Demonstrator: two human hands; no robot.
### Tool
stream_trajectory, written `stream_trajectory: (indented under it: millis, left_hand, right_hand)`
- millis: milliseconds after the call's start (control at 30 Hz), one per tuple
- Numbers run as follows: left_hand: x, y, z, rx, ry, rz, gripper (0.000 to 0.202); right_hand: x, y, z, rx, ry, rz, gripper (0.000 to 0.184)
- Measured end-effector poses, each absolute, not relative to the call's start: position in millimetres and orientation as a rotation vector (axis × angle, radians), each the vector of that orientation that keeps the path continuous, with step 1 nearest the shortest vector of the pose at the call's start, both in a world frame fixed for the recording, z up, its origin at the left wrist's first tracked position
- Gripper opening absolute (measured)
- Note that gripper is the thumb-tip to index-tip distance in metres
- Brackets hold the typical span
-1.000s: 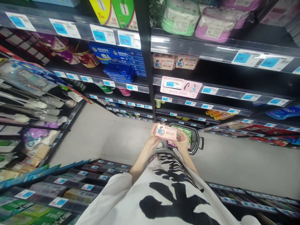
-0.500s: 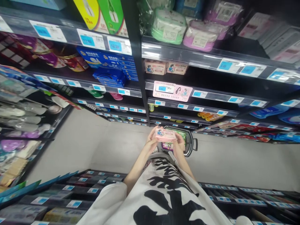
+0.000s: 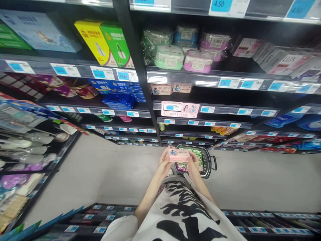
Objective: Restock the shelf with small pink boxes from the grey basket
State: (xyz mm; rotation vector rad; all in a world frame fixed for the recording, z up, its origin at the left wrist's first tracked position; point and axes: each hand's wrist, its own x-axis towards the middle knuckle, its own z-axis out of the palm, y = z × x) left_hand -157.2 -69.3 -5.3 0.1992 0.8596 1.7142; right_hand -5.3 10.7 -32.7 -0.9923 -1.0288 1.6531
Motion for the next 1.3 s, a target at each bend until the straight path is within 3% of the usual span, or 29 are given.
stream_trajectory:
  millis: [467,700,1167,1300]
  left_hand:
    - [-149.1,-67.8,-7.6,0.138,0.954,1.681,0.079]
    - [-147.7,-70.4,-15.1,0.077,0.904,1.725,0.061]
    - [-150.3,-70.6,-7.7,0.101,0.928,1.726,0.051]
    - [-149.0,-71.9,-1.8,0.168,1.005,1.646,0.059]
  right_hand:
    - [-5.2,15.8,-23.7,-1.006,-1.001,1.602,0.044]
    - [-8.0,12.1,-27.6,-0.998,-1.023,1.595,0.042]
    - [-10.7,11.5,-25.5,-1.05,-0.912,1.655,0.041]
    - [-9.3,11.3,-25.9,-1.067,-0.917,1.648,0.039]
